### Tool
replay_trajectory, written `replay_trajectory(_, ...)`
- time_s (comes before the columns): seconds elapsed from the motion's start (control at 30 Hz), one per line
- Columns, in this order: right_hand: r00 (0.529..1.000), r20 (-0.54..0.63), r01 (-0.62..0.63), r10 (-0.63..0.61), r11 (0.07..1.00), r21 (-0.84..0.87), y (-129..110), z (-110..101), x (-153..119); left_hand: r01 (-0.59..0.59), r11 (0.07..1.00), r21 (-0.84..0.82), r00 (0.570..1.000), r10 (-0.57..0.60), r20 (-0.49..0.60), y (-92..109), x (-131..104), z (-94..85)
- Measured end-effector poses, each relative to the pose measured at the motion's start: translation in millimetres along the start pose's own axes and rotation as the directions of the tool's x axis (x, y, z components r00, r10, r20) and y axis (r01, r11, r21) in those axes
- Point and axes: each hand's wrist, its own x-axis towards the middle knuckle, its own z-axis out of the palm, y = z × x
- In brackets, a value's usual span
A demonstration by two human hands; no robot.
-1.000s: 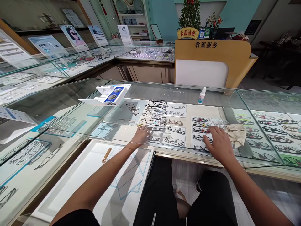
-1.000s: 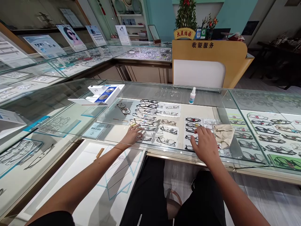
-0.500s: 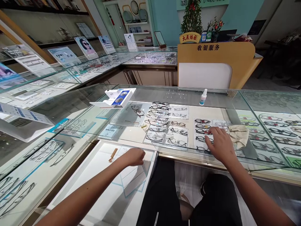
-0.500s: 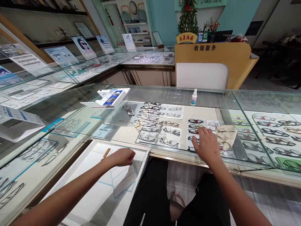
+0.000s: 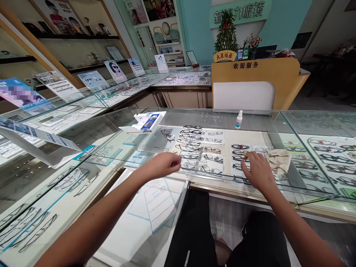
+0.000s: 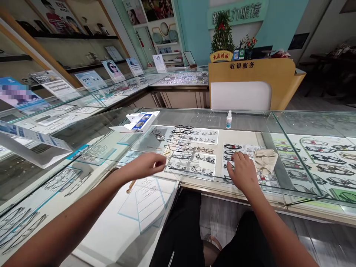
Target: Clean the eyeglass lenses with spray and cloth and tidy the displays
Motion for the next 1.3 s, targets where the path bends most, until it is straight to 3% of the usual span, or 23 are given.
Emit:
replay_trajectory(0.1, 1.000, -0.005, -0.003, 0.003, 1.000, 0.005, 0, 1, 0, -0.046, 0.981, 0.187, 0.966, 0.092, -0.243, -13, 35, -3.8)
replay_trajectory(0.17, 1.000, -0.007, -0.004, 0.004, 1.000, 0.014, -1, 2, 0, -0.068, 0.965, 0.254, 0.949, 0.141, -0.281, -22, 56, -2.2)
replay_trajectory(0.4, 1.000, -0.006, -0.005, 0.005, 1.000, 0.014, -2, 2, 1, -0.099, 0.950, 0.295, 0.970, 0.159, -0.186, -41, 98, 1.9)
replay_trajectory(0.73, 1.000, -0.001, -0.017, 0.017, 1.000, 0.020, -1, 1, 1, -0.107, 0.986, 0.124, 0.983, 0.124, -0.135, -48, 105, 0.9)
replay_trajectory(0.87, 1.000, 0.005, -0.009, 0.009, 1.000, 0.015, 1, 2, 1, -0.098, 0.990, 0.104, 0.990, 0.108, -0.088, -50, 95, -1.4)
replay_trajectory(1.0, 1.000, -0.006, 0.007, -0.007, 1.000, 0.006, 3, 4, 0, -0.092, 0.992, 0.088, 0.993, 0.098, -0.067, -51, 70, -4.6)
replay_trajectory(1.17, 1.000, -0.004, 0.008, -0.008, 1.000, -0.005, 3, 3, -1, -0.076, 0.997, -0.003, 0.997, 0.076, -0.031, -44, 8, -17.2)
replay_trajectory(1.3, 1.000, 0.004, 0.009, -0.009, 1.000, -0.027, 4, 2, -1, -0.042, 0.992, -0.118, 0.994, 0.053, 0.091, -34, -51, -23.6)
